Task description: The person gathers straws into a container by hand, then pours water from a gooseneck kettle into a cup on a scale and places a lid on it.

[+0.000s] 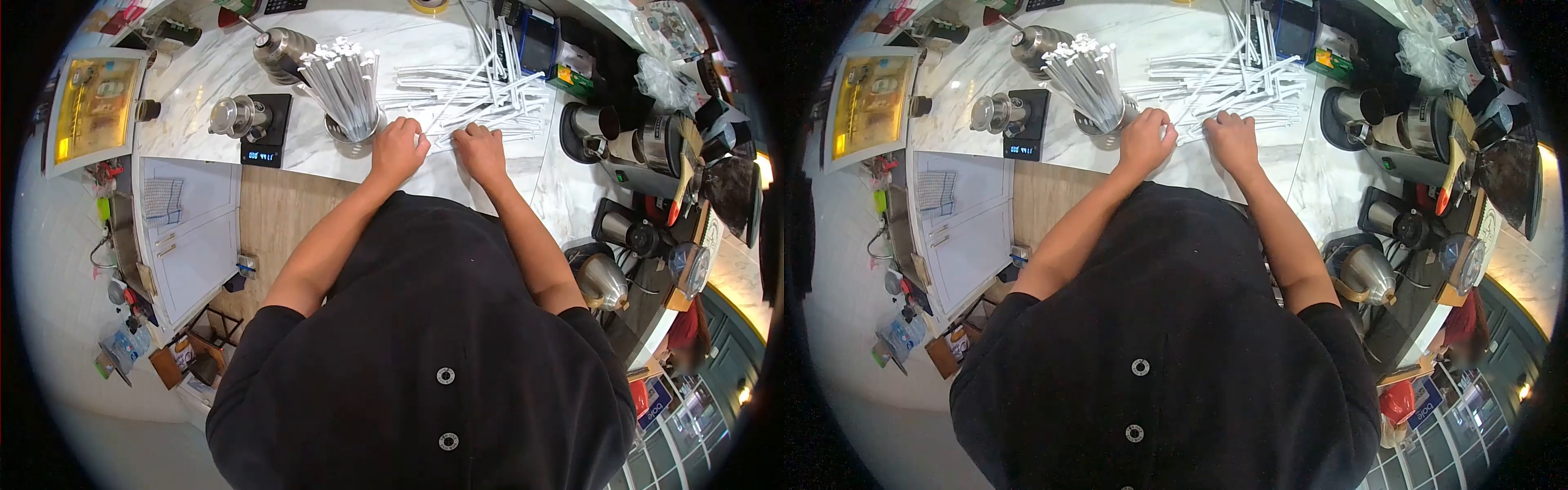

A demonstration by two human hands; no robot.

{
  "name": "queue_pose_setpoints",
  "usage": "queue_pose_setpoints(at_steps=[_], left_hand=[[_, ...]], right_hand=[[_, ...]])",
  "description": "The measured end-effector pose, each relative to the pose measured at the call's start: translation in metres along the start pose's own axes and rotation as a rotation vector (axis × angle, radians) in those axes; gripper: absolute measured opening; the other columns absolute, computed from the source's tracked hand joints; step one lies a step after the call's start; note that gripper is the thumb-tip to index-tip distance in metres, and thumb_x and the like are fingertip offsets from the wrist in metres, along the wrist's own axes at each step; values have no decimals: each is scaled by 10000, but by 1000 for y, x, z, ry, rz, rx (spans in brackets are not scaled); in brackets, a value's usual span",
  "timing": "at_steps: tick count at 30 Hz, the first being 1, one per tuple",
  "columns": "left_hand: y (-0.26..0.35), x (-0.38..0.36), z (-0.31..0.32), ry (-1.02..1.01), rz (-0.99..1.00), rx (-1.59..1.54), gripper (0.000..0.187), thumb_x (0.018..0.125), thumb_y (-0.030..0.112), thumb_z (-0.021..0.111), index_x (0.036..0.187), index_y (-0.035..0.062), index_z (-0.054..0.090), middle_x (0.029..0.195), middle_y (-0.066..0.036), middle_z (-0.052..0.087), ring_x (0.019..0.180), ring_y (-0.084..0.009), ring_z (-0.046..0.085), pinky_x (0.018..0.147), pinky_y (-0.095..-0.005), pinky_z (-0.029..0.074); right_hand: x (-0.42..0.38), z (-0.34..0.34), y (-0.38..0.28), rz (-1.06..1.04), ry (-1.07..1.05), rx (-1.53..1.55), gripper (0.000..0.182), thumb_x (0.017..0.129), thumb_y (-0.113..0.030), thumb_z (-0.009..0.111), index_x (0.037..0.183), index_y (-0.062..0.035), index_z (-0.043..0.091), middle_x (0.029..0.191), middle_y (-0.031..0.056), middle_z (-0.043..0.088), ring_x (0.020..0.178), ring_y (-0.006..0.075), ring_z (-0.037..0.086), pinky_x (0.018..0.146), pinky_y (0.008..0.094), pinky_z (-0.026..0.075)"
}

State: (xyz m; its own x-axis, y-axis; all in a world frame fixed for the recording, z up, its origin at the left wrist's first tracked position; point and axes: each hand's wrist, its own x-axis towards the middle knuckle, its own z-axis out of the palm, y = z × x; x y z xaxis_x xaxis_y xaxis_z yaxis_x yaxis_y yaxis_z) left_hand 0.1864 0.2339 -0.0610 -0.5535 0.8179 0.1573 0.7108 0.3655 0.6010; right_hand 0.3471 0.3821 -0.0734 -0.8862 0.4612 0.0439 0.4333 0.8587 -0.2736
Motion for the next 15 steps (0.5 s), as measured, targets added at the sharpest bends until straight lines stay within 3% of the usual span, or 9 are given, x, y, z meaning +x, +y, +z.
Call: queue_pose_setpoints(at_steps=[6,8,15], left_hand=[[4,-25,-61,41,30,-126,99,877,145,685,877,64,628,837,-144,661,784,-380,671,676,-491,525],[3,-34,-84,33,10,-142,94,876,128,666,870,47,618,806,-157,645,772,-388,654,663,-484,508],[-10,-52,-168,133,97,-148,101,862,91,644,827,10,594,789,-173,615,755,-392,626,655,-466,492]], right_hand=[[6,-20,-8,-3,125,107,119,913,-170,707,1023,-176,750,949,49,647,950,273,650,794,481,431],[9,-38,-17,7,260,225,130,913,-153,744,1042,-159,757,946,55,642,939,285,645,802,472,435],[27,-96,-53,52,453,445,134,926,-106,774,1057,-90,754,986,92,660,918,294,645,808,411,478]])
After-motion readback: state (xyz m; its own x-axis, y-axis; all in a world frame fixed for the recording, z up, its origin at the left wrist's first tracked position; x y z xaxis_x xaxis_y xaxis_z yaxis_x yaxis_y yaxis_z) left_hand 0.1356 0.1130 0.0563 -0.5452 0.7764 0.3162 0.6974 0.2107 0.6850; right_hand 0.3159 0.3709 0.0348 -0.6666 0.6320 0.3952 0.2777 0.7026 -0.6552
